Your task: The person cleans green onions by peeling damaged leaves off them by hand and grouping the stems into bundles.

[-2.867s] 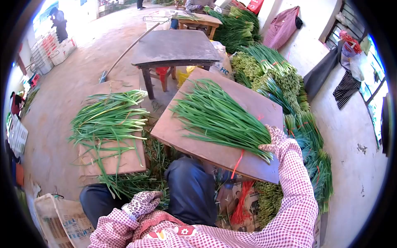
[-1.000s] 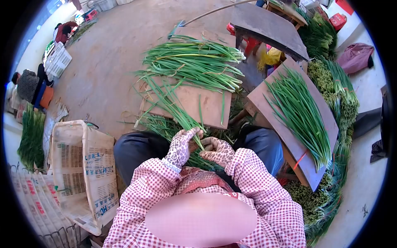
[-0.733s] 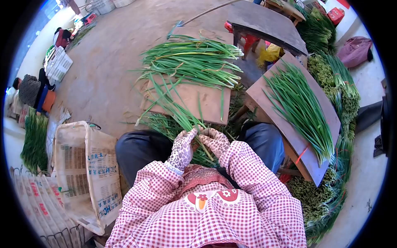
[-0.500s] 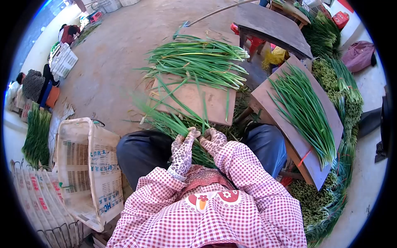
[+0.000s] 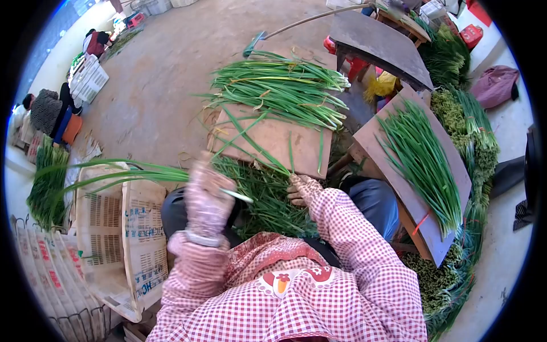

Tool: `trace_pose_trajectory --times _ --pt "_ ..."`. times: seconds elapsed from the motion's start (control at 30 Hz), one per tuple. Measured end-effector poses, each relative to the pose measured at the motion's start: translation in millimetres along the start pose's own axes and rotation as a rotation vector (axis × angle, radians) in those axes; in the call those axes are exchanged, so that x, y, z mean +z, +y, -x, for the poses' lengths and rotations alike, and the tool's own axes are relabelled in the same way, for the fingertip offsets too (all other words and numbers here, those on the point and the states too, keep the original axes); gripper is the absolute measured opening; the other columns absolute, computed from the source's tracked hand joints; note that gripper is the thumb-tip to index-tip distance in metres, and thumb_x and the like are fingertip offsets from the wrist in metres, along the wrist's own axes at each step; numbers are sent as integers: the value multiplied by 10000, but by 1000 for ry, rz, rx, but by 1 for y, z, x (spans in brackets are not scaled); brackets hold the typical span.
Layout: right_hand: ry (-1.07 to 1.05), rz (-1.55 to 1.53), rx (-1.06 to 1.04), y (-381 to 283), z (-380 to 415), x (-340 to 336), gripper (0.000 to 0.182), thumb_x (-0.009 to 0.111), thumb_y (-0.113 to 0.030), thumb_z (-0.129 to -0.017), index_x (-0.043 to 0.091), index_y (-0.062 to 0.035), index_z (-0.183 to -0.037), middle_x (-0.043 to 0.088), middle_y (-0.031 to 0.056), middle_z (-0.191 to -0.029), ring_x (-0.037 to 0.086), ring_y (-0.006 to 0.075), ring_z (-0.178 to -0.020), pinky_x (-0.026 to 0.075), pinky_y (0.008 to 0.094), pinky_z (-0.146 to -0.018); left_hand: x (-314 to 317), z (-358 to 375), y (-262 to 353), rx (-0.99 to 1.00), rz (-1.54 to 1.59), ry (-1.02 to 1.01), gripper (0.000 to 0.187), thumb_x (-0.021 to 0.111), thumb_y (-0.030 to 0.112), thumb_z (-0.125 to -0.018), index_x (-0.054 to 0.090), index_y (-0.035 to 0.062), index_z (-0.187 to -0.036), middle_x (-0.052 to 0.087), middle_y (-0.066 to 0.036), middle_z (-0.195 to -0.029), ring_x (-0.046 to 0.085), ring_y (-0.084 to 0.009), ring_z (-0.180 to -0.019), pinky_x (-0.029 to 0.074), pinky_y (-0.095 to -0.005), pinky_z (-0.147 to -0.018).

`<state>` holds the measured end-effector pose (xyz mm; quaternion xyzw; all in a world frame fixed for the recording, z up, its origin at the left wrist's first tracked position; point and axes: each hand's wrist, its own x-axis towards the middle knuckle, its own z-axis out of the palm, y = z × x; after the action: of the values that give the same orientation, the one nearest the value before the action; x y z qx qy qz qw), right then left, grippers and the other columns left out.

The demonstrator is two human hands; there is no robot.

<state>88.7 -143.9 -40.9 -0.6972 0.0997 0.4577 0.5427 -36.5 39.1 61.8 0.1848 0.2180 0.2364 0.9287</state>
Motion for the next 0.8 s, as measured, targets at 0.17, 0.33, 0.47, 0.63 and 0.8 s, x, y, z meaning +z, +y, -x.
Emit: trace_pose_trajectory --times 0.17,0.33,0.47,0.63,0.8 --pt "-172 -179 -96 13 0 2 195 529 -260 -875 563 -76 -929 556 3 -669 524 101 -557 460 234 -502 -39 6 -95 -332 -316 317 111 610 196 -824 527 130 -857 340 78 -486 298 -61 -369 327 -230 -402" --pt "-245 187 -180 27 49 2 211 591 -224 -842 579 -27 -917 558 19 -677 505 92 -575 412 220 -512 -53 5 -105 -395 -502 190 169 639 196 -797 533 110 -898 420 50 -531 368 -70 -413 338 -251 -422" --pt "-104 2 -166 27 48 10 205 584 -244 -847 558 -40 -852 530 4 -642 473 70 -545 383 218 -481 -55 6 -105 -427 -521 170 151 649 159 -781 515 118 -838 432 43 -537 363 -79 -399 335 -256 -412" --pt "-14 578 -202 32 36 1 274 551 -290 -848 576 -30 -929 606 83 -759 574 165 -648 461 298 -578 -51 -3 -96 -140 -335 224 187 659 106 -771 477 145 -791 424 43 -514 363 -82 -377 321 -249 -391" --pt "57 1306 -127 31 35 -45 571 432 -543 -829 527 -66 -1127 595 196 -998 557 328 -971 425 386 -850 -42 -14 -68 -209 -313 106 136 646 130 -787 511 135 -786 406 58 -520 340 -66 -395 317 -234 -434"
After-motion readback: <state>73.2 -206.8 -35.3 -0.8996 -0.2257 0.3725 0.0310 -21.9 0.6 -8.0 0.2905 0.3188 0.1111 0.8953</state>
